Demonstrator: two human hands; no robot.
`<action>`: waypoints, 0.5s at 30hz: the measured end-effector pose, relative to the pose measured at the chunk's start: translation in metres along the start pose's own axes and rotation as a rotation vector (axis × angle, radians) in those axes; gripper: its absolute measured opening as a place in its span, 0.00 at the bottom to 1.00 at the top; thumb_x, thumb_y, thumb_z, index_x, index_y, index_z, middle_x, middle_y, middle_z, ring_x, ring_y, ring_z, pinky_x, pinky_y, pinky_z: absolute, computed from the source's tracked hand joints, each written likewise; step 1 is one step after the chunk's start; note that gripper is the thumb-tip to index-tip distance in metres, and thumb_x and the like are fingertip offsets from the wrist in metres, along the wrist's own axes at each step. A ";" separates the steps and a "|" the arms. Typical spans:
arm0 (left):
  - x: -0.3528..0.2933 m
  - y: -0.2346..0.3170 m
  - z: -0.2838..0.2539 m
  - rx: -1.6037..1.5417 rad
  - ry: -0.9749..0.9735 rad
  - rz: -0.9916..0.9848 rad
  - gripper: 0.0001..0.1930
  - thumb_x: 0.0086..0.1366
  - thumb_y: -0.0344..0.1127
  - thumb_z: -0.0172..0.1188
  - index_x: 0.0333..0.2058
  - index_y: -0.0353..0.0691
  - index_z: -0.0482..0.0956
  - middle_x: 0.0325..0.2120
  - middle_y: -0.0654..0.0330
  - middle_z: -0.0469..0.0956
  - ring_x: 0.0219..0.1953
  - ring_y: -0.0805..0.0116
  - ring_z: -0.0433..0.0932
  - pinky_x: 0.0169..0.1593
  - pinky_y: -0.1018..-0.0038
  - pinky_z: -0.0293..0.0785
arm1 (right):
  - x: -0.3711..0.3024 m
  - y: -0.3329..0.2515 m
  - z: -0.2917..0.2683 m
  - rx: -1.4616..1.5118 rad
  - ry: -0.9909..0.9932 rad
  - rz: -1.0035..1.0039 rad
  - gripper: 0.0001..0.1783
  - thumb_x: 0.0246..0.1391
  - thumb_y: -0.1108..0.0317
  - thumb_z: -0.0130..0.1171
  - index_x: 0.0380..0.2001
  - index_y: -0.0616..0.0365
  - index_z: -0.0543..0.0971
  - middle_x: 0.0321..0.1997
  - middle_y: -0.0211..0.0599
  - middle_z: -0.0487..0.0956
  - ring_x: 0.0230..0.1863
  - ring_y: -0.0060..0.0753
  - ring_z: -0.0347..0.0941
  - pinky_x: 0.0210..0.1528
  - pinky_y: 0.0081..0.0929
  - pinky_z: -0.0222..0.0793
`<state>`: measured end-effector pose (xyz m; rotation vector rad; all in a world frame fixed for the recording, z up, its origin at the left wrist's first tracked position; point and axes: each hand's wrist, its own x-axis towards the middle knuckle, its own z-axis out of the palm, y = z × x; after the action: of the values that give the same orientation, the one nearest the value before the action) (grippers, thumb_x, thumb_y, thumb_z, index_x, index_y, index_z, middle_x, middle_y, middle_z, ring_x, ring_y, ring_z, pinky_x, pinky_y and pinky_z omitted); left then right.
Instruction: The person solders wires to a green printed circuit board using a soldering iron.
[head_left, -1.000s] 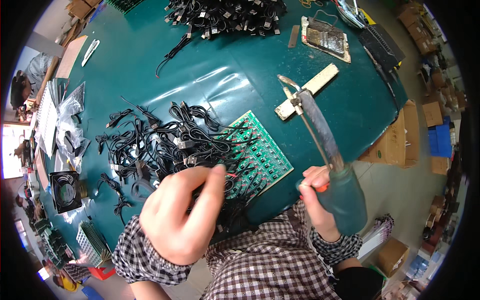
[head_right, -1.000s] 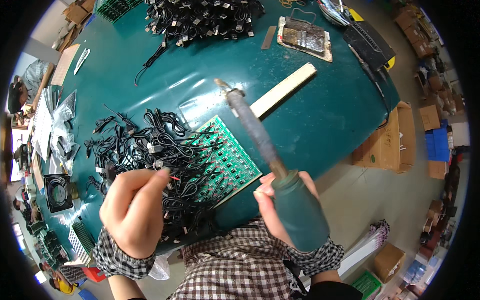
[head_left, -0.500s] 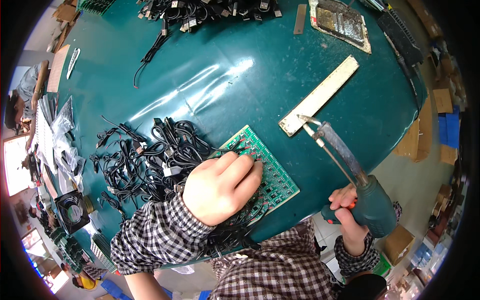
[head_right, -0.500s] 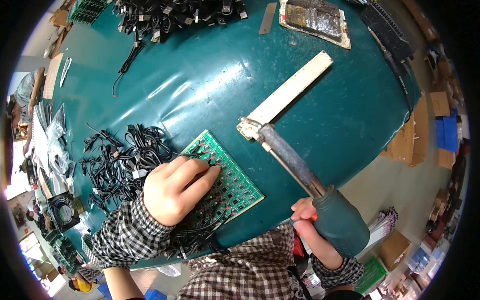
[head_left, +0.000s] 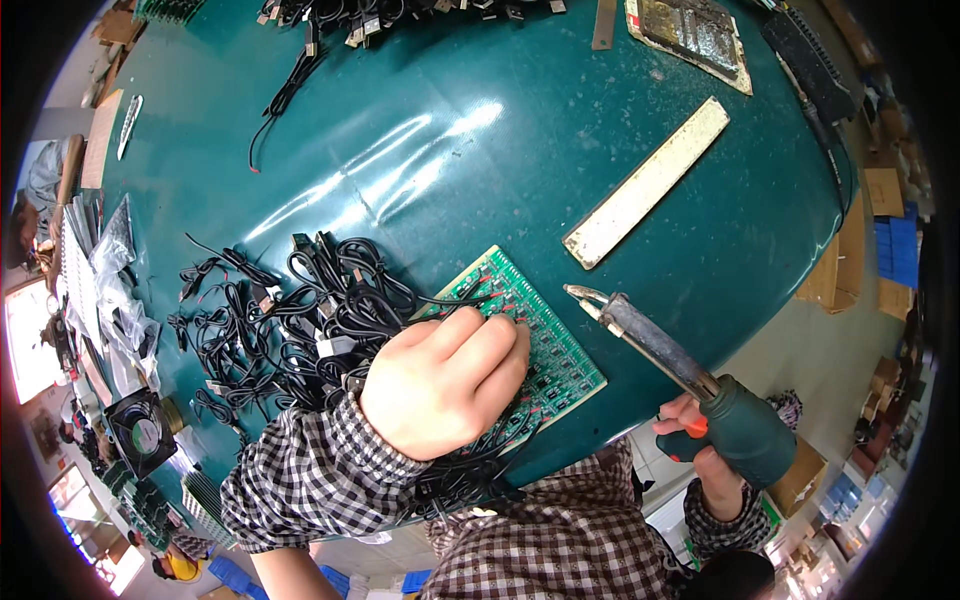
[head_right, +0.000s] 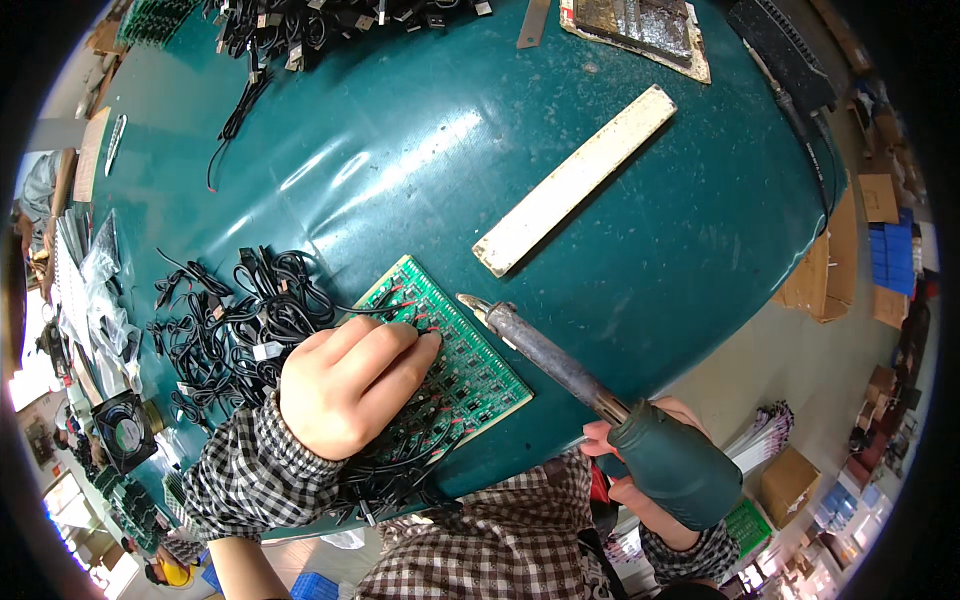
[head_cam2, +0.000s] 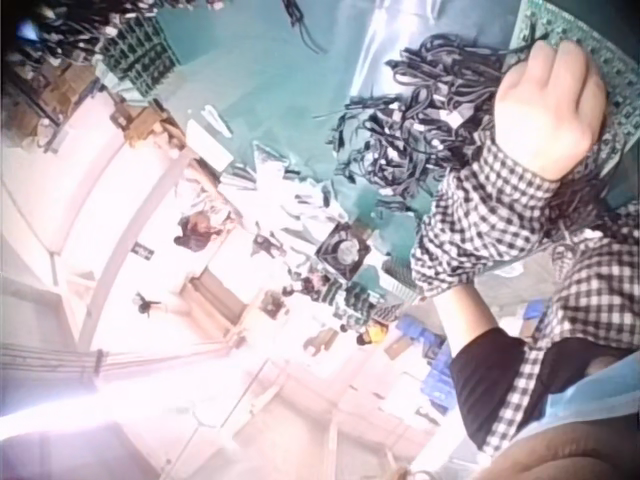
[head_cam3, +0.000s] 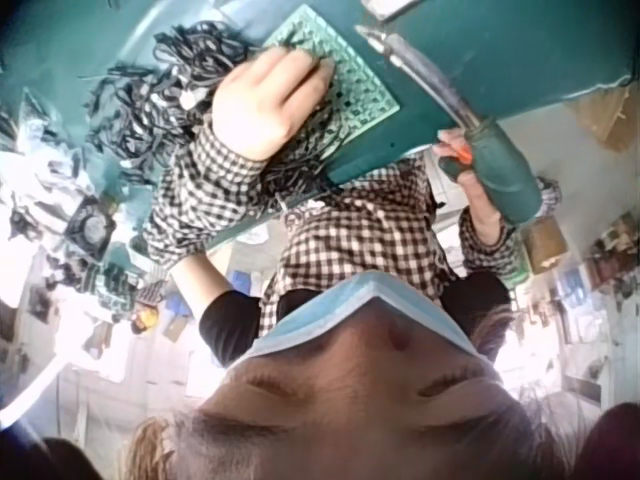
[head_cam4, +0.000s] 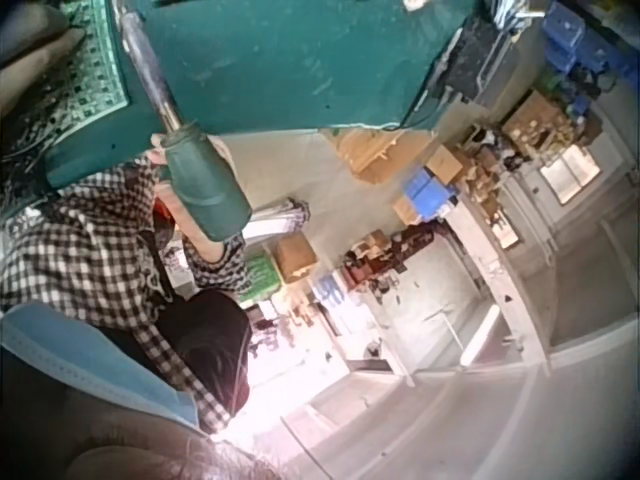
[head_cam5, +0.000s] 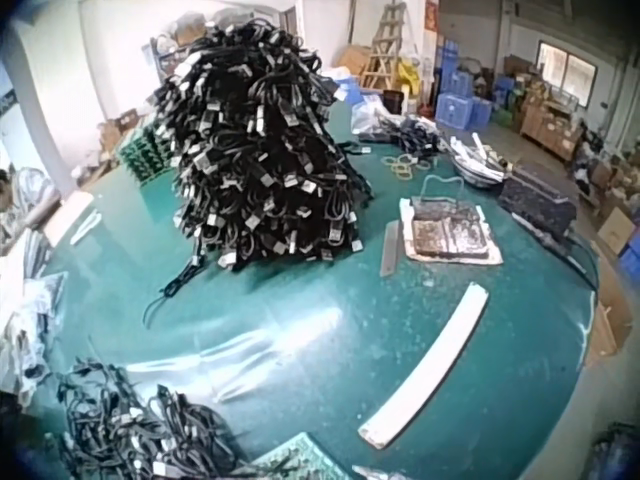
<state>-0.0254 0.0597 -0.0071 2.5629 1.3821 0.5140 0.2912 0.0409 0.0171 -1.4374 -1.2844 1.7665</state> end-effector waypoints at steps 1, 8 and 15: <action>0.000 0.000 0.000 -0.002 -0.007 0.001 0.20 0.47 0.30 0.62 0.43 0.33 0.84 0.36 0.59 0.77 0.32 0.69 0.77 0.28 0.75 0.74 | -0.002 0.003 -0.001 -0.003 0.001 0.001 0.36 0.59 0.40 0.63 0.50 0.66 0.75 0.43 0.47 0.81 0.47 0.39 0.80 0.42 0.30 0.76; -0.001 0.000 0.000 0.004 -0.007 0.007 0.20 0.48 0.30 0.62 0.43 0.33 0.84 0.36 0.59 0.77 0.32 0.69 0.77 0.28 0.75 0.74 | -0.005 0.012 -0.015 -0.263 -0.079 -0.066 0.23 0.50 0.50 0.75 0.41 0.57 0.86 0.46 0.37 0.85 0.41 0.36 0.80 0.45 0.33 0.76; 0.000 0.001 0.000 0.009 -0.017 0.014 0.20 0.48 0.30 0.62 0.43 0.32 0.84 0.36 0.59 0.77 0.32 0.69 0.77 0.28 0.75 0.74 | 0.001 0.010 -0.023 -0.596 -0.146 -0.228 0.31 0.45 0.50 0.78 0.45 0.62 0.83 0.40 0.40 0.84 0.38 0.40 0.80 0.43 0.34 0.77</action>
<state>-0.0251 0.0591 -0.0066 2.5800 1.3650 0.4880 0.3140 0.0452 0.0086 -1.3912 -2.0859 1.4172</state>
